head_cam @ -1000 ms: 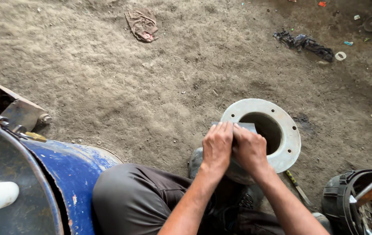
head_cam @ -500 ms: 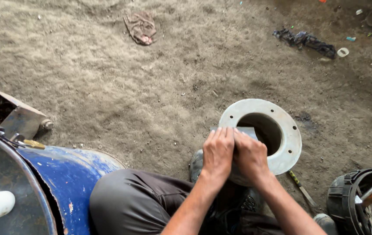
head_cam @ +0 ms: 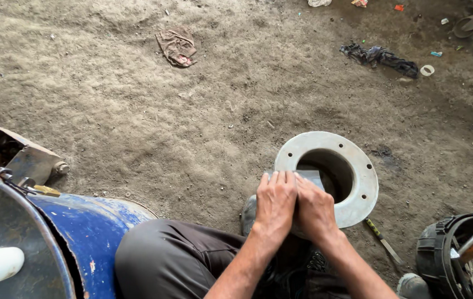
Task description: The person sands the top flange and the inner rim of a cylindrical metal component using strips of sandpaper.
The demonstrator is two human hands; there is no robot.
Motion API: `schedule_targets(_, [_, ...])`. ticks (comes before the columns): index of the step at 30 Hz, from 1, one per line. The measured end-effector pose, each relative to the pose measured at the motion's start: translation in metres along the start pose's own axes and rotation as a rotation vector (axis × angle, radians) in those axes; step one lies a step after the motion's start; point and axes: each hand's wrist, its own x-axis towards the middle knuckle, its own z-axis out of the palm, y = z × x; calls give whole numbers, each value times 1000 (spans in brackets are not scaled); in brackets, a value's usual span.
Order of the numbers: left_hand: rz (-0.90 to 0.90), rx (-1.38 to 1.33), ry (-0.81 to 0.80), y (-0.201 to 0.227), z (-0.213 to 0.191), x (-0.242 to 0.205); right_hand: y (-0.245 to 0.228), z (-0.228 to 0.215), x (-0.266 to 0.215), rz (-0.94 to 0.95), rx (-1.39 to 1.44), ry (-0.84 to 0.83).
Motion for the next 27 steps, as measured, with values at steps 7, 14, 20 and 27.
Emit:
schedule_targets(7, [12, -34, 57, -11, 21, 27, 11, 3, 25, 36, 3, -25])
schedule_targets(14, [62, -119, 124, -21, 19, 37, 18, 6, 38, 35, -14, -26])
schedule_targets(20, [-33, 34, -49, 16, -6, -17, -8, -16, -16, 17, 72, -64])
schedule_targets(27, [-27, -24, 12, 9, -2, -17, -5, -15, -13, 7, 66, -99])
